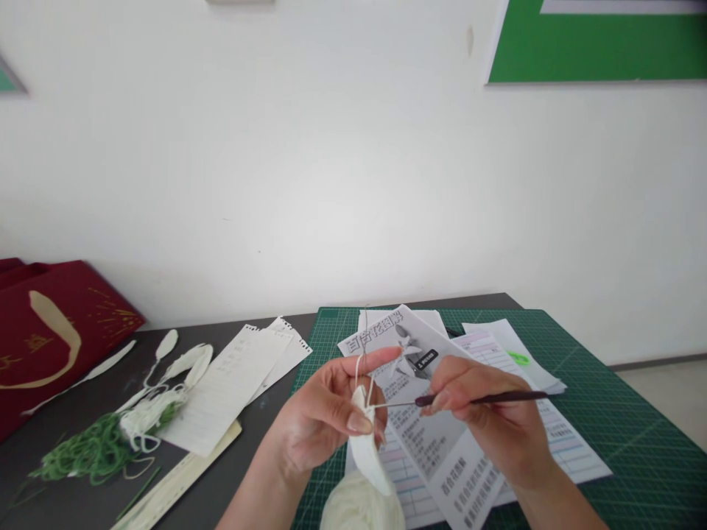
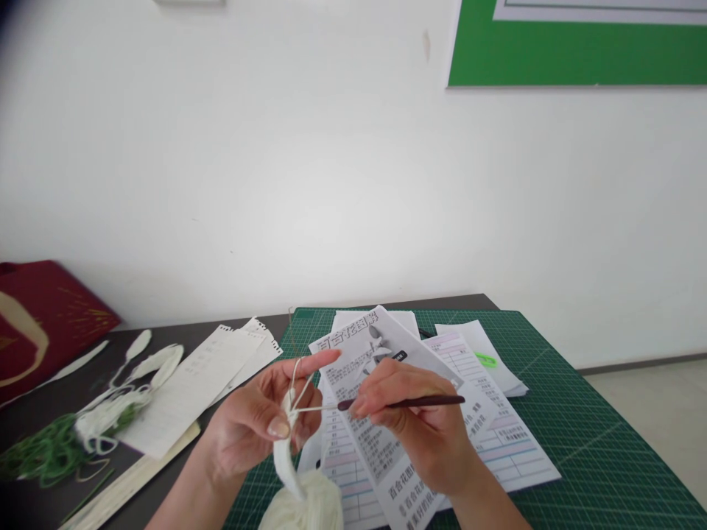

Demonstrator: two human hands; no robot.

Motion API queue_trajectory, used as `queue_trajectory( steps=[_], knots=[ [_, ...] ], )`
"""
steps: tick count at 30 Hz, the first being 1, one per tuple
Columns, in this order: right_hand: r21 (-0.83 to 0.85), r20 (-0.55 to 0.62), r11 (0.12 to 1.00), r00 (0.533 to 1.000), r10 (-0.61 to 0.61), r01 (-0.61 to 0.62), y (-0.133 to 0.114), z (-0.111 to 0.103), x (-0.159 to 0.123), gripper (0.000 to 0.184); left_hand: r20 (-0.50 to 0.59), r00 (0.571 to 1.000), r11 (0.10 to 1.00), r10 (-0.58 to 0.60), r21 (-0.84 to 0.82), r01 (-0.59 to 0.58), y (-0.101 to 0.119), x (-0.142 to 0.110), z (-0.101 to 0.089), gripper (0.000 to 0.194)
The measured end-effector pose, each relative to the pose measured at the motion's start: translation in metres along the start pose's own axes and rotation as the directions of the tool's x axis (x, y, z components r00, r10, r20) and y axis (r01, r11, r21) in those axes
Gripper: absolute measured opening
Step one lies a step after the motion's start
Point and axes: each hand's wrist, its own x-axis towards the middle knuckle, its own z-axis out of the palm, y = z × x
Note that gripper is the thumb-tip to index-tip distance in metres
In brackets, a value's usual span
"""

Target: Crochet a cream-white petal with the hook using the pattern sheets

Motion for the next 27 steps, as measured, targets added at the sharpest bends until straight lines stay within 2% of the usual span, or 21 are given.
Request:
queue_trajectory(
  steps=[8, 17, 20, 22, 24, 25, 27],
  knots=[
    [-0.057, 0.021, 0.998, 1.000, 0.017, -0.015, -0.006, -0.001, 0.002, 0.014, 0.046, 0.998, 0.999, -0.039, 0.000, 0.039, 0.000, 0.001, -0.003, 0.067],
    [0.037, 0.029, 0.998, 0.998, 0.049, -0.050, -0.006, -0.003, 0.002, 0.012, 0.070, 0.993, 0.995, -0.099, 0.012, 0.098, 0.002, 0.000, -0.003, 0.064],
    [0.119, -0.002, 0.989, 0.996, 0.090, -0.089, -0.003, -0.003, 0.002, 0.009, 0.029, 0.995, 0.995, -0.093, 0.051, 0.091, 0.004, -0.002, 0.000, 0.064],
    [0.245, -0.048, 0.954, 0.981, 0.189, -0.172, 0.001, -0.001, 0.001, 0.009, -0.004, 0.999, 0.988, -0.033, 0.149, 0.033, 0.005, -0.005, 0.003, 0.061],
    [0.408, -0.098, 0.869, 0.933, 0.346, -0.279, 0.007, 0.005, 0.002, 0.009, -0.032, 0.994, 0.951, 0.103, 0.296, -0.089, 0.004, -0.007, 0.007, 0.054],
    [0.490, -0.123, 0.810, 0.895, 0.430, -0.322, 0.010, 0.008, 0.003, 0.010, -0.052, 0.978, 0.913, 0.200, 0.373, -0.167, 0.003, -0.007, 0.009, 0.049],
    [0.633, -0.162, 0.686, 0.806, 0.569, -0.357, 0.016, 0.017, 0.004, 0.012, -0.114, 0.907, 0.815, 0.404, 0.495, -0.301, -0.001, -0.005, 0.014, 0.041]
  ],
)
